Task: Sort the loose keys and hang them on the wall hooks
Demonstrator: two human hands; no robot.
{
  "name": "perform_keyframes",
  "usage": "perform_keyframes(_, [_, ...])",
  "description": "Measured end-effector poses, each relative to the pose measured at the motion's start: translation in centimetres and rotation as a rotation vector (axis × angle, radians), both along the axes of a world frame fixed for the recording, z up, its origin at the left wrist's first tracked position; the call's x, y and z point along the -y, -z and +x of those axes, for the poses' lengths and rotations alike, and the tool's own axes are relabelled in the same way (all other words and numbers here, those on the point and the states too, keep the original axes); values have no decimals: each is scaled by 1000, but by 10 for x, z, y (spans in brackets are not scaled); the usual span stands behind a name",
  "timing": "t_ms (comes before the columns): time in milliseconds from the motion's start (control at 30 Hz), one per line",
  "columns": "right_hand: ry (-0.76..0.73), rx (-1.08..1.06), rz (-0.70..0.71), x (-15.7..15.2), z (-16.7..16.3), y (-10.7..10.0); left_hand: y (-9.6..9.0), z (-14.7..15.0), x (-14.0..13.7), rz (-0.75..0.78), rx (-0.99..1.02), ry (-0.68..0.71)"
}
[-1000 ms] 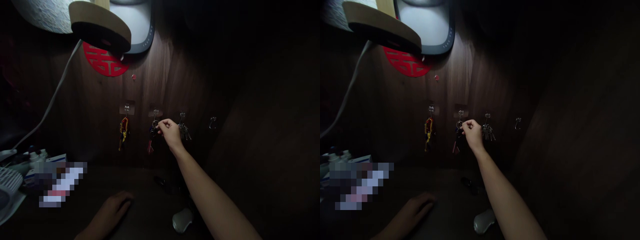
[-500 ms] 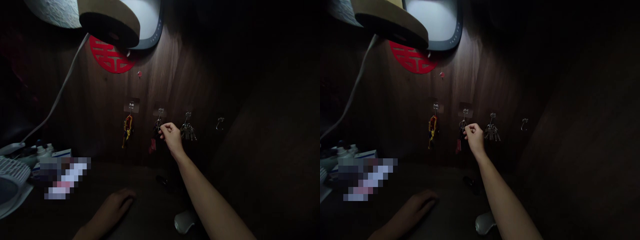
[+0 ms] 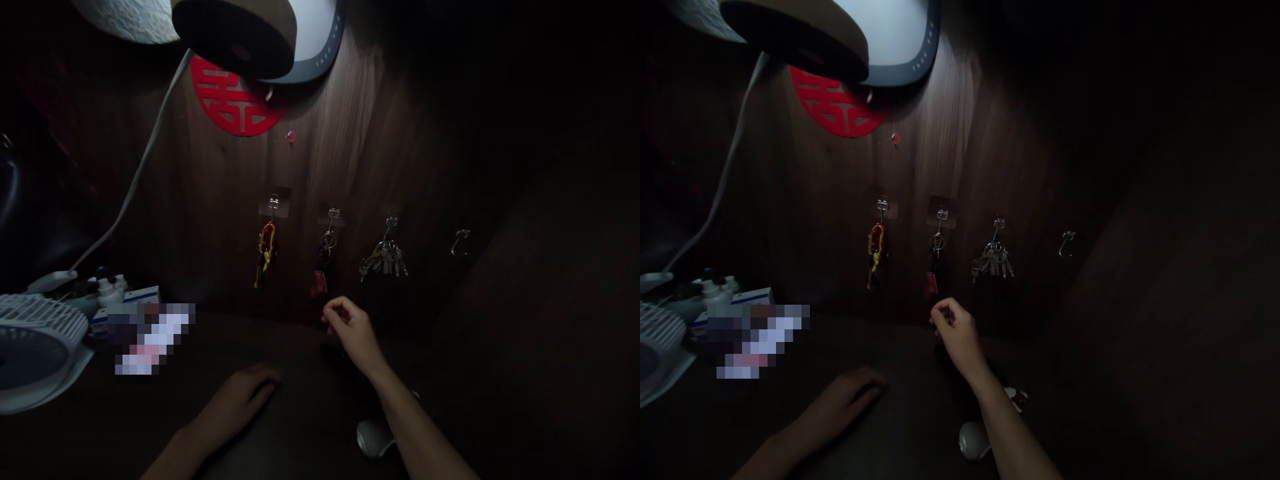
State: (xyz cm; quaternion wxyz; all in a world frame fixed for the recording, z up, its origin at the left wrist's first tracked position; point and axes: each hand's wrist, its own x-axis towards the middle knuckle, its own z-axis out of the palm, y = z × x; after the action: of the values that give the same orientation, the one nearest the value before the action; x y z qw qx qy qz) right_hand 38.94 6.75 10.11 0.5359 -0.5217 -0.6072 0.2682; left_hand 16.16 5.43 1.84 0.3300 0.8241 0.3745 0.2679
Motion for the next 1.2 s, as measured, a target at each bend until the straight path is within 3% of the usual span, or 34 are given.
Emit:
perform_keyframes(200, [-40, 181, -140, 29, 15, 37, -6, 0, 2, -17, -11, -11])
perform_keyframes(400, [-36, 318, -244, 51, 34, 58, -6, 0, 1, -33, -18, -8])
perform_keyframes(633, [19, 268, -301, 60, 56, 67, 0, 0, -3, -29, -54, -6])
perform_keyframes(1200, [342, -50, -142, 54, 100, 71, -2, 2, -7, -71, -59, -18])
